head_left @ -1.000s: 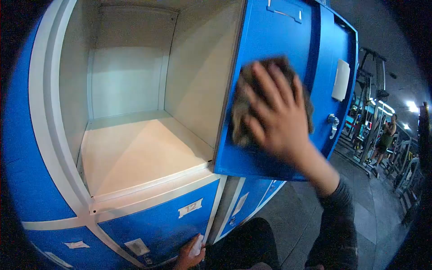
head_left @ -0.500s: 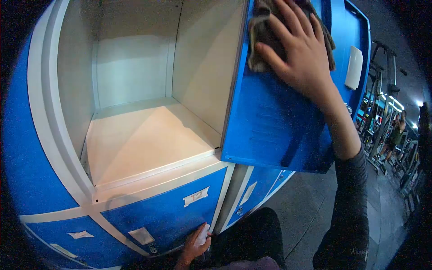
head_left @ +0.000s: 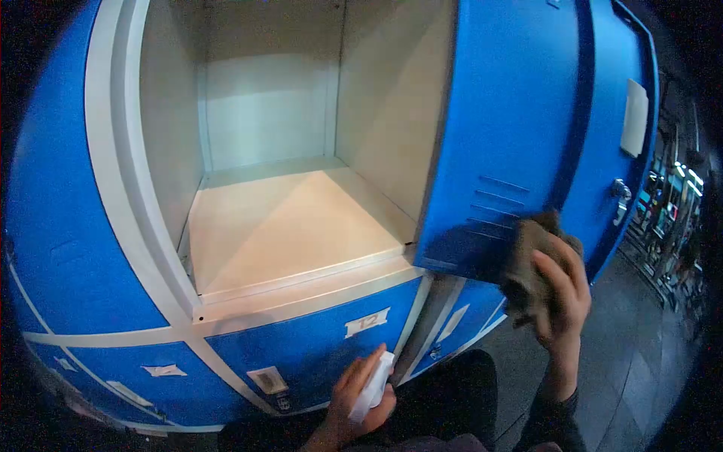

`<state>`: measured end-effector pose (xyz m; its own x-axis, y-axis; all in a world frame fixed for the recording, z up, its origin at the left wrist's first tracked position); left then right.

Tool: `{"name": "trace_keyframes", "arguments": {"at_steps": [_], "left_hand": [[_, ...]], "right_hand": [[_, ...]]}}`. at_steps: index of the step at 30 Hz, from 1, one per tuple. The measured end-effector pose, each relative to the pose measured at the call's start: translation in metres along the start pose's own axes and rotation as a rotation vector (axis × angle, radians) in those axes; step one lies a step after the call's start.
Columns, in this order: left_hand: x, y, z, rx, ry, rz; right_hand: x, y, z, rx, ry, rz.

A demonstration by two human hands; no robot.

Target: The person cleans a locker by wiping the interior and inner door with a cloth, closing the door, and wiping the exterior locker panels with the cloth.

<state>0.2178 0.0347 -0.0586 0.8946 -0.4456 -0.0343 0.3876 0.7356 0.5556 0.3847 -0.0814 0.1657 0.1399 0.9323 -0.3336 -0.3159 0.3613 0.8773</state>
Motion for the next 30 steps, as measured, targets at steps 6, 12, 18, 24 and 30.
{"name": "trace_keyframes", "arguments": {"at_steps": [6, 12, 18, 24, 30], "left_hand": [[-0.055, 0.008, 0.094, 0.163, 0.242, 0.286], [-0.061, 0.006, 0.086, 0.038, 0.201, 0.205], [-0.005, -0.014, 0.023, -0.074, 0.067, -0.336], [0.055, -0.065, -0.114, -0.132, -0.326, -0.568], [0.070, -0.092, -0.164, -0.365, -0.506, -0.586]], "right_hand": [[-0.001, -0.082, 0.053, 0.174, -0.011, 0.524], [0.007, -0.111, 0.056, 0.116, -0.021, 0.698], [0.036, -0.020, -0.088, -0.234, 0.233, 0.457], [0.078, 0.064, -0.241, -0.498, 0.408, 0.219], [0.085, 0.058, -0.249, -0.367, 0.377, 0.193]]}}
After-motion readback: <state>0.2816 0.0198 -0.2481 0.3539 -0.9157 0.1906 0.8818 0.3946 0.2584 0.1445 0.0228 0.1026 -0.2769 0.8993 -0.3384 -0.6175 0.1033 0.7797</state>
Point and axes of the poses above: each hand's wrist, its own y-axis towards the middle knuckle, its own x-axis out of the palm, z = x × y, the point moved 10 cm from there along y, towards the middle knuckle, and after that the axes turned 11 degrees about -y, right-handed, at the moved point
